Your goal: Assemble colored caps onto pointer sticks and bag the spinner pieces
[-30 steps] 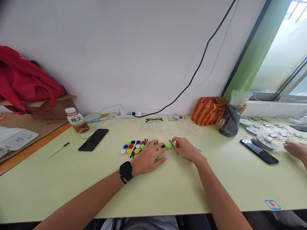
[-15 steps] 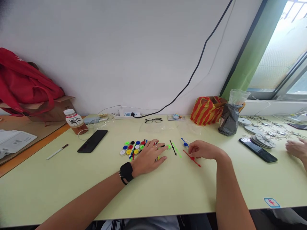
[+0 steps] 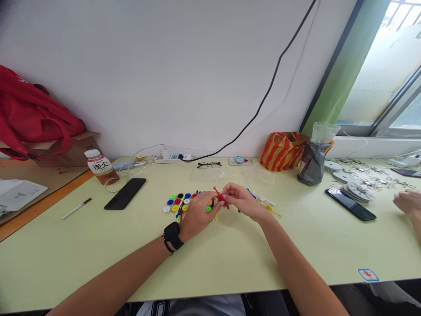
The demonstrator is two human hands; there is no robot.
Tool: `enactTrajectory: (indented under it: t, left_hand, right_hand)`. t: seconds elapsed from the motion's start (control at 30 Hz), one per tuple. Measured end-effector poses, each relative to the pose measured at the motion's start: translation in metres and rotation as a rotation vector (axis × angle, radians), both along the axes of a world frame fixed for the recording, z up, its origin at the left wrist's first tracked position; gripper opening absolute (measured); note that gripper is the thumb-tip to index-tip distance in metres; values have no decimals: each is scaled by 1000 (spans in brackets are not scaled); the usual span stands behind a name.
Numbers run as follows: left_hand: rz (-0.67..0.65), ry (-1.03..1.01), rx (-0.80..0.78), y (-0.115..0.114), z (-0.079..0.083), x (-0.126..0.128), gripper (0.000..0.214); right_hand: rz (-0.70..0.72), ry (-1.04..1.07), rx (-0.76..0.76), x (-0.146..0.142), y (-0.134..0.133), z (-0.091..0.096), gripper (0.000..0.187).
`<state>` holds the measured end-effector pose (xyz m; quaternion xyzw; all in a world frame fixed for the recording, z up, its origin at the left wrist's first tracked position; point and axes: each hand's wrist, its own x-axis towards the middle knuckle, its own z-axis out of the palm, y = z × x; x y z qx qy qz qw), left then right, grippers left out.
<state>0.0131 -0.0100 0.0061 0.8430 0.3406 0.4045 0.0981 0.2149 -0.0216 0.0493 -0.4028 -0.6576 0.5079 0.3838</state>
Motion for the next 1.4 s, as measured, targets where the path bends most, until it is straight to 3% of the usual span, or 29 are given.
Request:
enactTrajectory:
  t: [0.13,0.4,0.5,0.6,0.73,0.8,0.93,1.03,1.17,1.4]
  left_hand:
    - [19,-36,15,6,-4,-2,21]
    - [-47,-56,14,7,-2,-3,18]
    - [-132,-59,-30,5,2,-2,17]
    - [-210,-49,-80,3,4,0,13]
    - [-208,-47,-87,-1,3,1,4]
    - [-189,-27,-84,-3,2,1,2]
    - [-190,89,-70,-5,0,1,9]
    - [-231,205,-27,-5,-1,1,11]
    - [-252,320,18,-3,-3,2,8]
    - [-222,448,140,5,-1,-3,26]
  right_hand:
    - [-110,-76,53,-9,-2,-1,39]
    - [-70,20,-46,-5,0,-4,18]
    - [-52,42,-82,-6,1,-7,8]
    - [15,36,-88,-5,2,-11,6]
    - [52,10,-137,-2,2,-14,6]
    - [-4,-56,-135,3,4,-15,10]
    - [-288,-359,92,20,16,-22,21]
    - [-417,-518,182,34,25,-29,22]
    - [-463,-662,214,44,29,-35,19]
    - [-435,-788,176,52,26,-31,15]
